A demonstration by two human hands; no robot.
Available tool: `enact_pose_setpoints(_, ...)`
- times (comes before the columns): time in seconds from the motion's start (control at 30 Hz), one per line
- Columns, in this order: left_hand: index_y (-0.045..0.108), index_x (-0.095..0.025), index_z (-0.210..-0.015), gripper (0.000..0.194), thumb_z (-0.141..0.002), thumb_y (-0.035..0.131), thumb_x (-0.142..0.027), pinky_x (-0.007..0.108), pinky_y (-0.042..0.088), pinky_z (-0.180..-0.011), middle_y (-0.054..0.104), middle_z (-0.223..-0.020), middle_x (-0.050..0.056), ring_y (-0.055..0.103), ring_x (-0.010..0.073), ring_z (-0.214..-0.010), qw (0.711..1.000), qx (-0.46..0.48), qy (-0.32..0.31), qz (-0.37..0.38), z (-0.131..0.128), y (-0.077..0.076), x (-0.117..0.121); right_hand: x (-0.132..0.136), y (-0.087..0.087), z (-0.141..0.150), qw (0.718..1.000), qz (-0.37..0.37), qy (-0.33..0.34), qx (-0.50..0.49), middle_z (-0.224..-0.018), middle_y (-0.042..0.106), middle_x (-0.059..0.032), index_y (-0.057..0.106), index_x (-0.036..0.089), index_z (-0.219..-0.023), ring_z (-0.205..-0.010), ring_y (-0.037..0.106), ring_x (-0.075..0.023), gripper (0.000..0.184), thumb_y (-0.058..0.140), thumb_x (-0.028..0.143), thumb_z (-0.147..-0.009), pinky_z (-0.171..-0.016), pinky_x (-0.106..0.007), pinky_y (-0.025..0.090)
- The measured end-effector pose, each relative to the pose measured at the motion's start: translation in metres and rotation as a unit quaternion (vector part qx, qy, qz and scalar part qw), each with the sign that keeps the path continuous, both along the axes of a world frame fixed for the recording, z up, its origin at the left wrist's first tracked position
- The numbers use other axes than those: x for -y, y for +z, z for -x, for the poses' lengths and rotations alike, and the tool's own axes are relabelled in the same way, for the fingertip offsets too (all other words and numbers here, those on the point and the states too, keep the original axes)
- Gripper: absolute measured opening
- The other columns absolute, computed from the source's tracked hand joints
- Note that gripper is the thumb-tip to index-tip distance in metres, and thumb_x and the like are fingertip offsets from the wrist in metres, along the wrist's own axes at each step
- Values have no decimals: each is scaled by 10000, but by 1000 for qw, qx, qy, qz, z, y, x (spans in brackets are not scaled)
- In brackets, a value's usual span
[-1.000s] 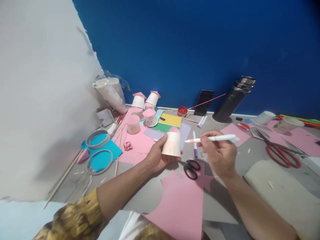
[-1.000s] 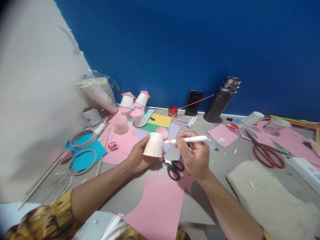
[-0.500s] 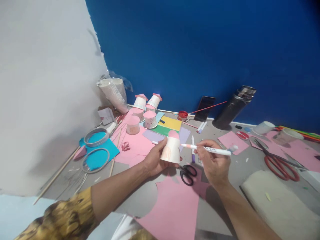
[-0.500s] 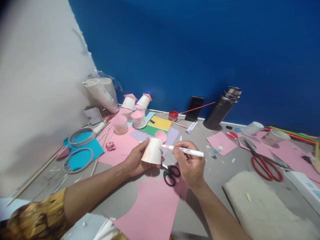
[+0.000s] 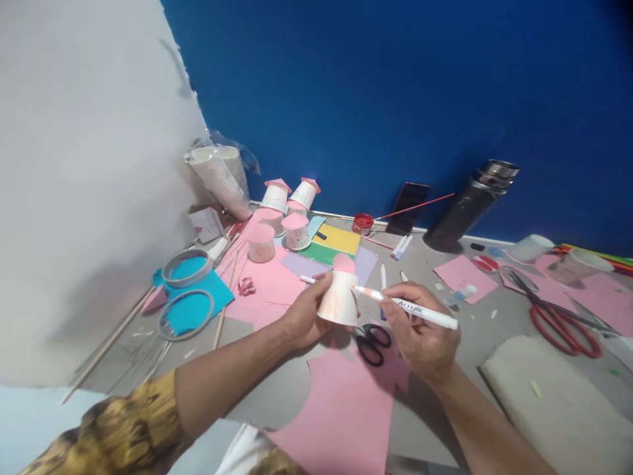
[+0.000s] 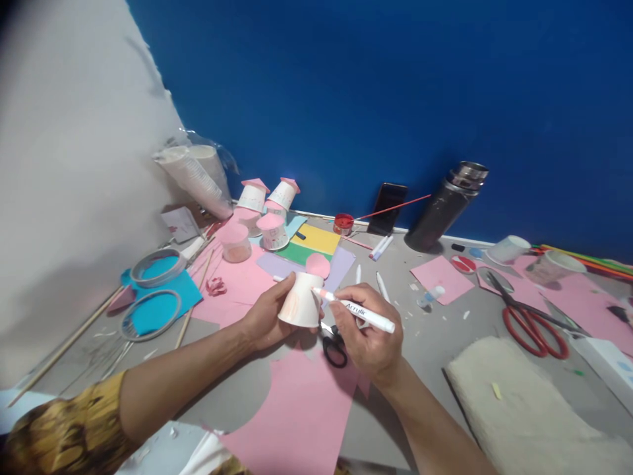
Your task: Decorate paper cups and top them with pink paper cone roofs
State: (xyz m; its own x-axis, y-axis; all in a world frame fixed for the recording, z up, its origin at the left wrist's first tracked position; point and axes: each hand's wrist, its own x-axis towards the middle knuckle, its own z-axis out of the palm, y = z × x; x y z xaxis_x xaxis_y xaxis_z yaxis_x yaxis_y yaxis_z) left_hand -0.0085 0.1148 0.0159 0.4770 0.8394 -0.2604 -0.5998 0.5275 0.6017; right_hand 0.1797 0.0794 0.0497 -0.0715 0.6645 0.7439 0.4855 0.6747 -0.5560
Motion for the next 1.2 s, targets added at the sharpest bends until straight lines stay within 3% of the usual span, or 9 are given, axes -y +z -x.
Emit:
enact_pose_setpoints(0.9,666,-36,-1171,495,-1060,397,-436,388,600,-568,698,-856,167,705,279,-728,1000,-11,6,5,-1,1,1,1,2,2,1000,22,10,2,-728,702,34,685,223,-886,-557,611,-92,76,662,188,-949,-538,-192,474)
enact_pose_setpoints(1.2,700,-46,-1106,469,-1047,449,-438,376,601,-563,700,-850,158,713,278,-724,1000,3,-4,4,0,1,1,-1,2,2,1000,18,-13,-6,-713,691,16,697,211,-893,-536,595,-110,66,667,219,-950,-512,-221,472)
